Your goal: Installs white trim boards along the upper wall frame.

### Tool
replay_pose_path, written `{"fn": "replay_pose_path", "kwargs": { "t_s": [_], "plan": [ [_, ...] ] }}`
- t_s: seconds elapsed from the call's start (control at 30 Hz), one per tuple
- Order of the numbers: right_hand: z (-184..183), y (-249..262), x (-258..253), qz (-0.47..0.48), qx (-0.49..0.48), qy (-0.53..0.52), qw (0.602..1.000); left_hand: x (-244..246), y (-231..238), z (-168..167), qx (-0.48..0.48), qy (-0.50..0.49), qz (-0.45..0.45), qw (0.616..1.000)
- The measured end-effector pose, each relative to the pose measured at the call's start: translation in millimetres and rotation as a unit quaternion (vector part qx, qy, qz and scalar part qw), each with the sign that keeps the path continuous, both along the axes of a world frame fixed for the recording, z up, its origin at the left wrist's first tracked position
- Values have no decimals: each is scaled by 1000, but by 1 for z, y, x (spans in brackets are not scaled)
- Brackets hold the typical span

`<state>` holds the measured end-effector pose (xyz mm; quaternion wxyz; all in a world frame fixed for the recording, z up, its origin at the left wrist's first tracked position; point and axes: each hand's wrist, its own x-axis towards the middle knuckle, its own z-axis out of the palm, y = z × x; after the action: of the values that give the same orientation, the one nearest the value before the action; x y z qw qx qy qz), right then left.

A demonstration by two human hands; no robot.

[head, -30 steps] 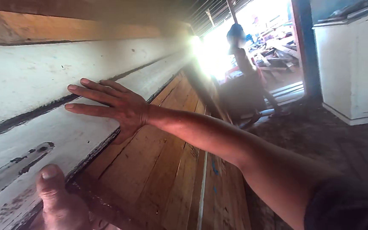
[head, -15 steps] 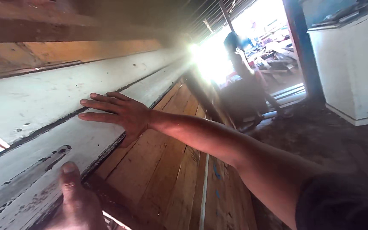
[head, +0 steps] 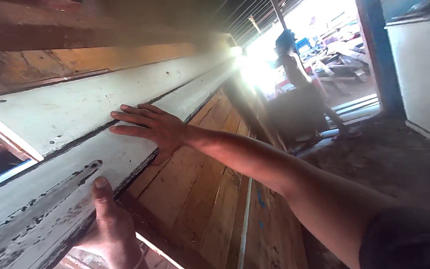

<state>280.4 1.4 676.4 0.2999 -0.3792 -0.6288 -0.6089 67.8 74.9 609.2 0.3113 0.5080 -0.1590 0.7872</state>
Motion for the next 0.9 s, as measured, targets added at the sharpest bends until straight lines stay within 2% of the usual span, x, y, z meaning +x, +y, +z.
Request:
{"fn": "replay_pose_path", "kwargs": {
  "t_s": [0.27,0.5,0.73,0.9],
  "plan": [
    [0,-5,-2,-33,-24,7,999,2,5,0,25,-13,-33,999],
    [1,-11,-6,-65,-48,38,996,3,6,1,8,-7,-2,1000],
    [-3,-11,-5,-54,-33,43,997,2,4,-2,25,9,-24,999],
    [-3,-12,-8,-58,-47,53,996,0,-1,-1,6,12,-7,1000]
  ]
}}
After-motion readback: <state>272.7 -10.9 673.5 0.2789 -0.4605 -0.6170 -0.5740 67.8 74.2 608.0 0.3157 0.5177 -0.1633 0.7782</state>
